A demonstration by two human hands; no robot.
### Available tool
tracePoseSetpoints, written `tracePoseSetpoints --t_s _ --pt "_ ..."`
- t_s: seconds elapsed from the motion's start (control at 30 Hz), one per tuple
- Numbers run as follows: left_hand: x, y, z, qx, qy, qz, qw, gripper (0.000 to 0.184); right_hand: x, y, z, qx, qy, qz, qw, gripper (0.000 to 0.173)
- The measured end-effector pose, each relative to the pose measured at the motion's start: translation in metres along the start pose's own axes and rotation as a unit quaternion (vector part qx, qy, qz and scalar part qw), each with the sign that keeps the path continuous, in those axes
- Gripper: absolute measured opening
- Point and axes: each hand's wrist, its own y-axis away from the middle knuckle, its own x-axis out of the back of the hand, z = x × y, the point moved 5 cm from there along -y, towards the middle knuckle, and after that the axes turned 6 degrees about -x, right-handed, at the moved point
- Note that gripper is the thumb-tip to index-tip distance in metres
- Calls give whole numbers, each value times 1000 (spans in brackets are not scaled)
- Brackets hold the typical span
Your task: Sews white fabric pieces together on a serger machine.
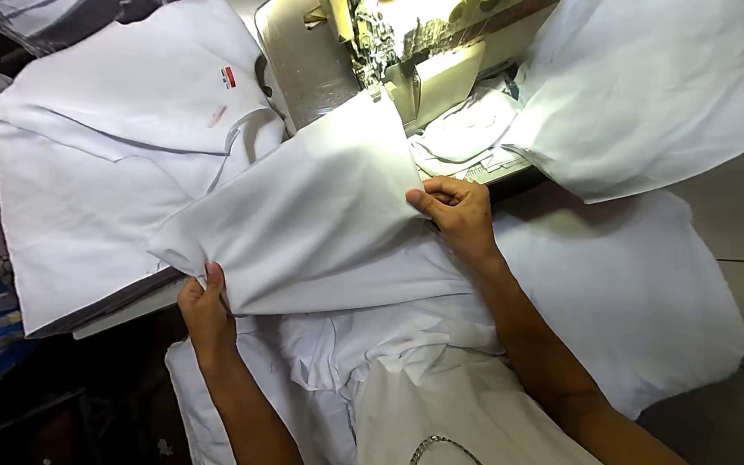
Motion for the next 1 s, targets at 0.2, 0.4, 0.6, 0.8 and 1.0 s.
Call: tracePoseSetpoints --t_s 0.2,0.4,0.6,0.8,1.0 --pt "-2 -1 6 -32 49 28 998 16 -2 -4 2 19 -4 16 1000 9" --pt "1 -11 17 -59 44 7 997 14 -1 -6 1 17 -13 8 1000 9" --pt "3 -31 35 -103 39 -5 994 11 -2 -10 -8 22 -13 0 1000 9" --pt "8 -56 46 -138 26 -17 990 10 -1 -14 -14 23 10 10 1000 9" --pt "9 -42 39 -121 -13 -43 992 39 -3 -15 -18 36 -2 10 999 9"
